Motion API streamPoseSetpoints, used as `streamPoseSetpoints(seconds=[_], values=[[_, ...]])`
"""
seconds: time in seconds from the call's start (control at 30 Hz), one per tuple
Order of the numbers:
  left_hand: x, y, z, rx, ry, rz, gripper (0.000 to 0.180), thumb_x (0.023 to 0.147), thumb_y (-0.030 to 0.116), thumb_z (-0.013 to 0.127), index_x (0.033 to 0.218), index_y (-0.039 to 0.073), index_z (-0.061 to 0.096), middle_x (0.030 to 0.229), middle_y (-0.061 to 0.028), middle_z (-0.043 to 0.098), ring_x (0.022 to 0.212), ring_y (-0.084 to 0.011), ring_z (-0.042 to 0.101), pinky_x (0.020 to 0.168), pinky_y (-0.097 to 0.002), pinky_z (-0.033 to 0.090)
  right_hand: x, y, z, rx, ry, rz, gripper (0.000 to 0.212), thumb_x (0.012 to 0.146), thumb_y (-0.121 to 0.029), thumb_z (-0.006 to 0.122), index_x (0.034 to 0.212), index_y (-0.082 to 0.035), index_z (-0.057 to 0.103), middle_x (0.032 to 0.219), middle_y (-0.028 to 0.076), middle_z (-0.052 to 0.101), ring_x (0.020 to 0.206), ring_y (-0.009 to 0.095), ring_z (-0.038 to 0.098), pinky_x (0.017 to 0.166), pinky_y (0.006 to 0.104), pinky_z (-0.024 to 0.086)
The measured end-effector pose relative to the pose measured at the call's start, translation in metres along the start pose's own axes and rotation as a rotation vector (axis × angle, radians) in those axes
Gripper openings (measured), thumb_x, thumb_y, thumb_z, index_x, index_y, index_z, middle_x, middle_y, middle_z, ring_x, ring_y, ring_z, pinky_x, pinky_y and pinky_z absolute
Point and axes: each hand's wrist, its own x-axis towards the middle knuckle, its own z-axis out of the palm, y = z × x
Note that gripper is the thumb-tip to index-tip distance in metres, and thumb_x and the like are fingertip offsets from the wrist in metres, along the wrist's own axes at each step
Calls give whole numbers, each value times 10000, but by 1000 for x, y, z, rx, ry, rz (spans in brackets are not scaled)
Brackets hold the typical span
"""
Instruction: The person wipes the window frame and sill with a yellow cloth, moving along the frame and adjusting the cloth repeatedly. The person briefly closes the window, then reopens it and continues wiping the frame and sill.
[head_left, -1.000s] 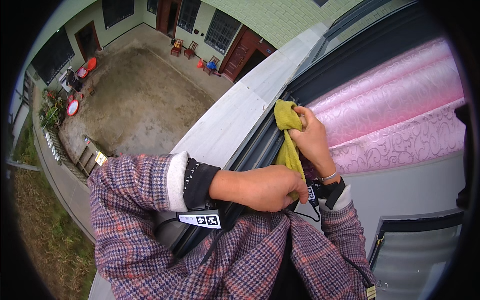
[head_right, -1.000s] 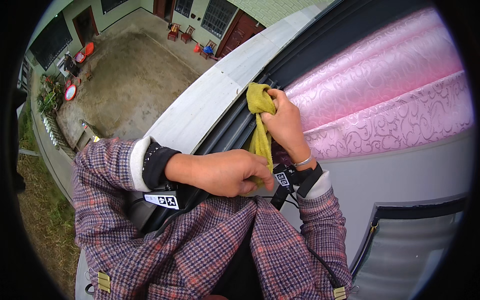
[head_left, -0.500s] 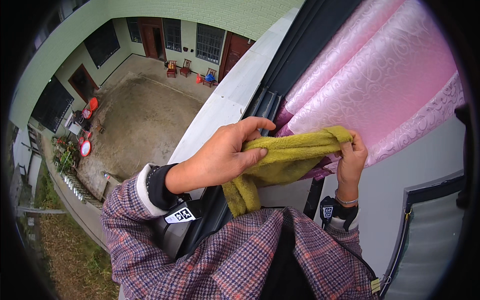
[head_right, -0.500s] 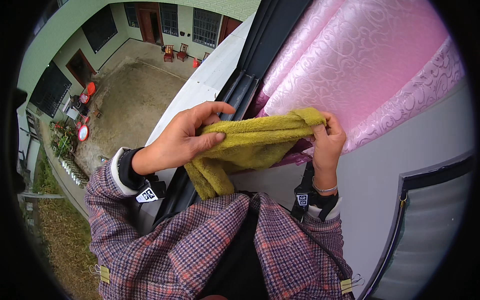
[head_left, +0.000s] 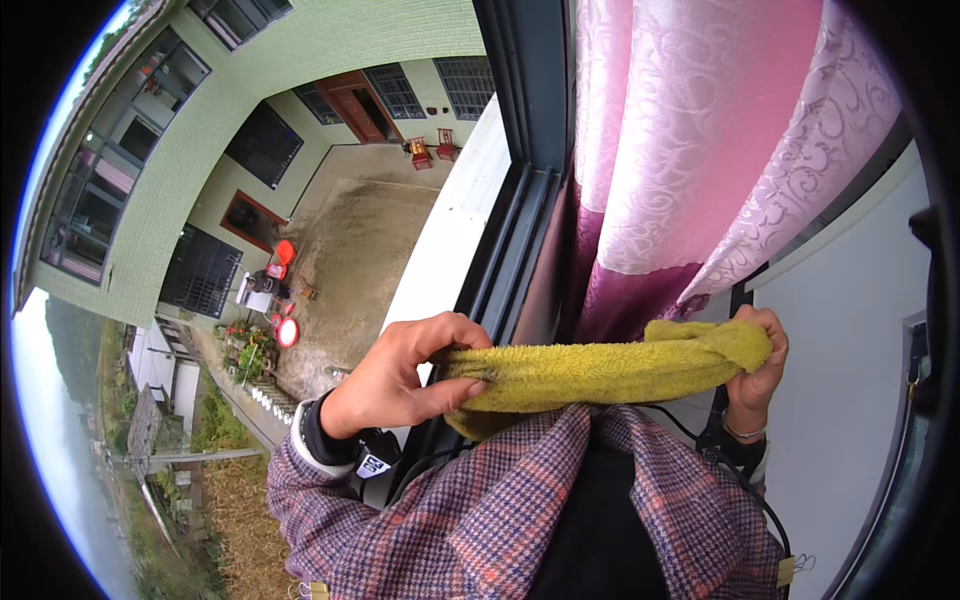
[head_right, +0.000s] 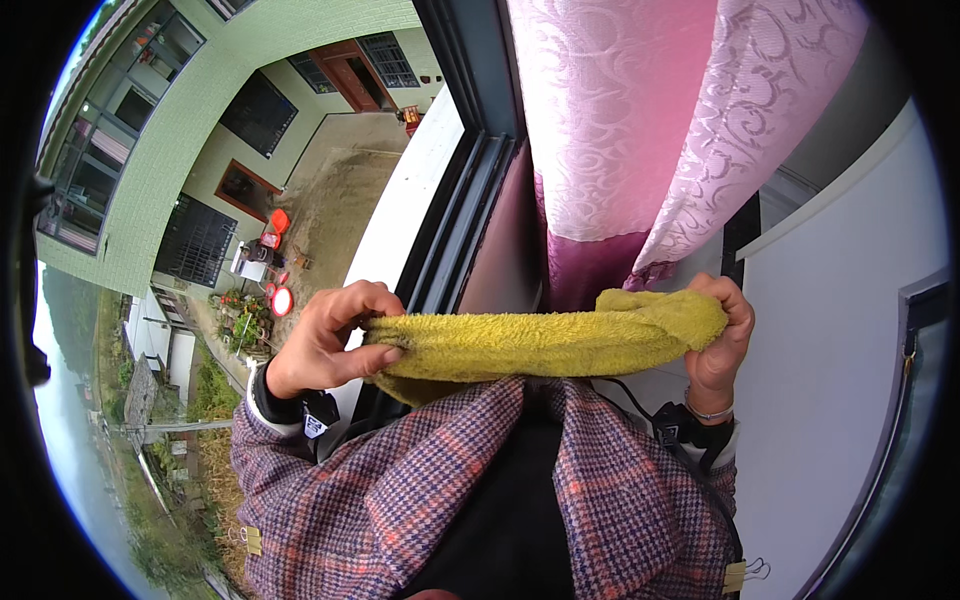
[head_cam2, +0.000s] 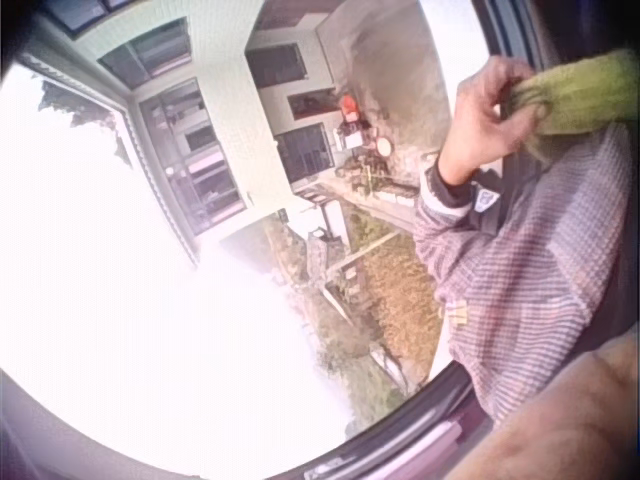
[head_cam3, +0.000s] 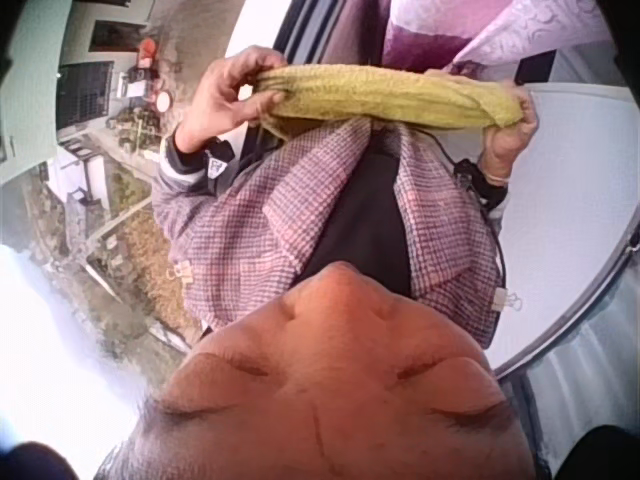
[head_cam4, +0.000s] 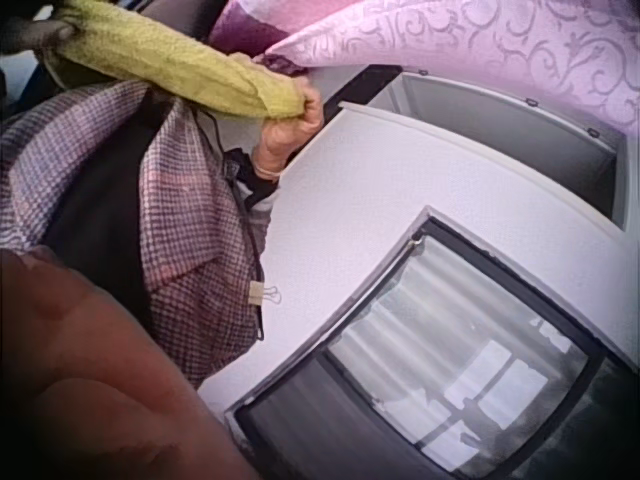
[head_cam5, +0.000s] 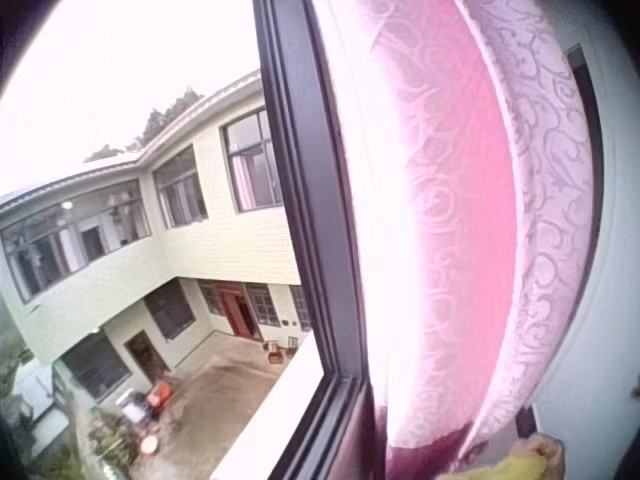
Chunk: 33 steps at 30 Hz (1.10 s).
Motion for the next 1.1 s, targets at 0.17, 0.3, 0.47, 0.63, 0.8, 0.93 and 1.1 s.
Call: streamPoseSetpoints(seconds=[0.17,0.3,0.47,0.63,0.8,0.93,1.1], values=[[1,17,5,-329,171,21,232,888,-6,721,1095,40,626,1004,14,600,958,-66,552,862,-244,454,-8,13,10,-2,-78,332,312,939,-285,692,934,7,582,829,5,589,701,49,498,614,197,397],[8,16,11,-330,291,-144,118,933,13,676,1049,34,658,952,65,578,792,15,502,680,-150,426,3,27,43,-164,-154,258,185,948,-133,651,1027,31,621,878,19,656,787,61,585,695,232,487],[3,15,8,-303,543,-149,194,951,-7,612,1139,11,655,1068,13,652,969,-58,593,870,-220,487,25,33,65,-567,-253,54,217,917,-49,639,1119,30,643,838,105,694,757,131,673,698,302,537],[-8,2,-2,-32,611,-131,206,917,-56,587,1087,3,688,1007,13,648,932,-61,588,828,-208,463,43,50,89,-96,-218,396,227,1011,-96,563,1185,34,627,896,23,685,672,56,612,625,203,512],[-19,-9,-19,285,648,-128,181,871,-64,605,998,4,714,902,3,610,827,-69,553,732,-209,426,56,66,106,-164,-350,-63,327,1024,-96,539,1313,56,552,1121,77,672,993,146,652,897,269,521],[-28,-8,-16,-124,587,-244,180,926,-35,607,1079,7,692,988,28,644,976,-54,603,870,-222,483,82,80,122,-369,-291,-34,402,988,-79,567,1357,70,506,1259,177,631,1180,243,604,1025,325,453],[-29,-13,-3,-148,411,-290,164,936,14,633,1083,32,703,972,46,628,907,-42,553,823,-203,444,106,80,142,-564,-358,-191,584,931,-90,636,1435,57,379,1265,234,602,1145,333,610,987,390,479]])
